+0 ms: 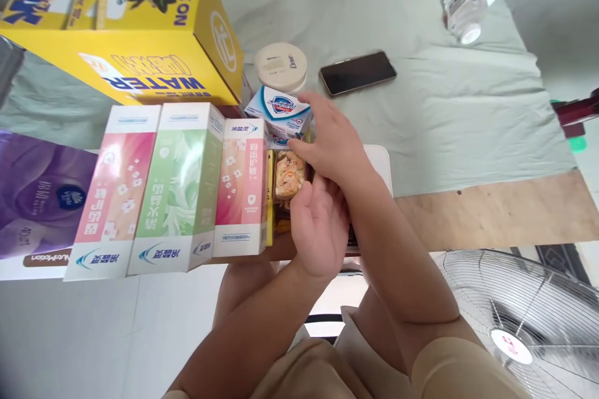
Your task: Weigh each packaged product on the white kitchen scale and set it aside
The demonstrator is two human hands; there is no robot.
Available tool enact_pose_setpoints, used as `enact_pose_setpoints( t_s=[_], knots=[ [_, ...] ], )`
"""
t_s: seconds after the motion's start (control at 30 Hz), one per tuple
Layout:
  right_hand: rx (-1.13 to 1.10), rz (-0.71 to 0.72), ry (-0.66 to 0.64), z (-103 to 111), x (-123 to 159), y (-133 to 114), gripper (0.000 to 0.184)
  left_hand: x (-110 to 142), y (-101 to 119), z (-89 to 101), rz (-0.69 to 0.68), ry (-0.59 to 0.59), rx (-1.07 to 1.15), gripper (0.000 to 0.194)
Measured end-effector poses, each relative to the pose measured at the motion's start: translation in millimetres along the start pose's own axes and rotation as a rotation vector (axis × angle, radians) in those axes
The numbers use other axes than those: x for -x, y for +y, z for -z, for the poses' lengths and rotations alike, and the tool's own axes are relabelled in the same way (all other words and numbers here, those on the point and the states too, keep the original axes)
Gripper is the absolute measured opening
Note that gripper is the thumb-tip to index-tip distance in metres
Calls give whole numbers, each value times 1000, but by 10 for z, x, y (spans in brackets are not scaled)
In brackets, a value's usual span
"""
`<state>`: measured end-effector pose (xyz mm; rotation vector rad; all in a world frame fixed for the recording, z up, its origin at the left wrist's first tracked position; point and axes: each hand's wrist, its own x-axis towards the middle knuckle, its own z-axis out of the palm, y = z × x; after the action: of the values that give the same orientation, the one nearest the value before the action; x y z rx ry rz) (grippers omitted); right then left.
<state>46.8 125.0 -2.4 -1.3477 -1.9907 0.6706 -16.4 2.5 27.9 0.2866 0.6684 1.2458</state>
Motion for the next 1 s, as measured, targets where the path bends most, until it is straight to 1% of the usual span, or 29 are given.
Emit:
enact_pose_setpoints(
  t_s=[0.1,0.17,0.23,0.3,0.33,0.37,0.4,0.47,0.53,0.57,0.6,0.67,0.73,0.83,0.9,0.93,1.0],
  knots=[
    [61,-44,33,-5,-4,-30,54,-29,3,3,33,-25,5,61],
    [89,-45,84,56,26,-63,49,-40,-2,14,27,-74,-6,59],
    [101,-20,167,185,100,-97,45,-39,-14,30,3,-151,-40,60],
    [108,-7,252,374,230,-113,42,-23,-34,54,-24,-225,-97,62],
    [111,-16,289,478,319,-105,41,-9,-47,70,-55,-244,-148,62],
    [112,-32,327,580,424,-82,41,7,-62,89,-114,-249,-229,61],
    [108,-54,367,669,541,-40,42,24,-78,109,-204,-247,-341,56],
    [62,-92,447,783,803,96,43,56,-112,146,-457,-250,-626,41],
    [-48,-114,511,794,1070,279,42,74,-147,177,-682,-271,-864,28],
    [-116,-122,534,769,1192,370,41,76,-165,190,-750,-273,-941,25],
    [-168,-131,546,734,1300,451,40,73,-184,205,-788,-261,-997,24],
    [-230,-128,529,672,1459,561,39,56,-222,244,-821,-196,-1085,29],
    [-243,-92,446,665,1537,594,41,28,-256,301,-862,-139,-1156,40],
    [-204,-27,229,765,1543,556,49,-18,-287,399,-905,-146,-1138,51],
    [-160,5,113,848,1519,521,58,-43,-295,447,-877,-162,-1091,53],
    [-141,18,87,881,1509,509,61,-51,-297,463,-855,-156,-1075,53],
    [-113,37,108,923,1497,499,62,-59,-298,481,-805,-127,-1072,55]
  ],
)
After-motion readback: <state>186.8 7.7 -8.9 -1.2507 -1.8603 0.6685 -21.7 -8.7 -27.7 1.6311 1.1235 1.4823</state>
